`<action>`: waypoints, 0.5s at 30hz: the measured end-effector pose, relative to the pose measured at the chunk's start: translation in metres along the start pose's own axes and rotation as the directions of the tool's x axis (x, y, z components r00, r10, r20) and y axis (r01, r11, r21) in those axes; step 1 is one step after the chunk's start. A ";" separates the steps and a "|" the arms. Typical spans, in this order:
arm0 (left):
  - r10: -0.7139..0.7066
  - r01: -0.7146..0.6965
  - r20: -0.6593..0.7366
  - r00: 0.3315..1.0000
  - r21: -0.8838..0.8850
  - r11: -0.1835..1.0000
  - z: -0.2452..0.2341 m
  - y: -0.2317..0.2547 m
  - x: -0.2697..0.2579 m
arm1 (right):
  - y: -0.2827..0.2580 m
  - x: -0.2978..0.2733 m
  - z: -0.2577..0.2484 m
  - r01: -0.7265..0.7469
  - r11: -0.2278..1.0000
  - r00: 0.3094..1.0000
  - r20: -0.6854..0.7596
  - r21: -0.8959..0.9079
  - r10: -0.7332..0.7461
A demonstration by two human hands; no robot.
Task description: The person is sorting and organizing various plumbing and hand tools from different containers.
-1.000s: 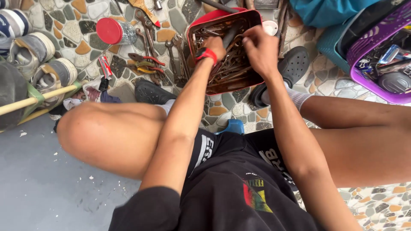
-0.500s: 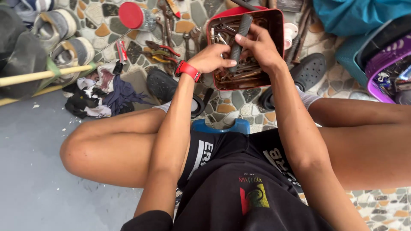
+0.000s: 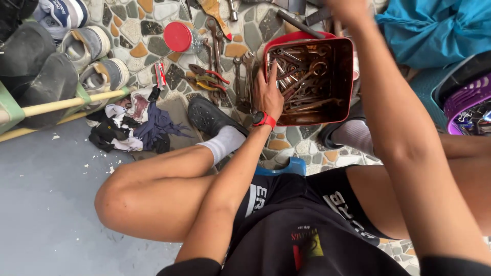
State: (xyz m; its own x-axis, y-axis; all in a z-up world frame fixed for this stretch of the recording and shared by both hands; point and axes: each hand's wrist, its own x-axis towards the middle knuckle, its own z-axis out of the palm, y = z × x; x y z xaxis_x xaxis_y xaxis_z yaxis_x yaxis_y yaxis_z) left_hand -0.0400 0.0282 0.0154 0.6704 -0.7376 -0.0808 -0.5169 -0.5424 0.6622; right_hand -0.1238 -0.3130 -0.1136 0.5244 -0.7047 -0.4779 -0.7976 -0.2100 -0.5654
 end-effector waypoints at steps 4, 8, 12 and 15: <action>0.004 -0.004 0.006 1.000 0.071 0.997 -0.004 0.003 0.001 | -0.072 0.002 0.050 0.294 0.886 0.953 0.036 -0.358 -0.302; 0.024 -0.025 -0.025 0.999 -0.034 0.999 -0.017 0.016 0.002 | -0.084 0.010 0.083 0.208 0.823 0.978 0.106 -0.529 -0.179; 0.022 -0.023 -0.015 1.000 -0.041 0.999 -0.012 0.014 -0.002 | -0.095 0.007 0.082 0.195 0.769 0.950 0.313 -0.609 0.007; 0.029 -0.030 -0.017 0.999 -0.045 0.999 -0.012 0.014 0.000 | -0.100 0.003 0.080 0.473 0.775 0.879 0.287 -0.419 -0.381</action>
State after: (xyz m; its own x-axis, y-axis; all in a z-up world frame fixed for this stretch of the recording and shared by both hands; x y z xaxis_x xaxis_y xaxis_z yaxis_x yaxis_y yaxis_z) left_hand -0.0412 0.0259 0.0332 0.6639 -0.7462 -0.0489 -0.5122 -0.5014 0.6974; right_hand -0.0181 -0.2400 -0.1123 0.8502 -0.3448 -0.3978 -0.4954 -0.7797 -0.3829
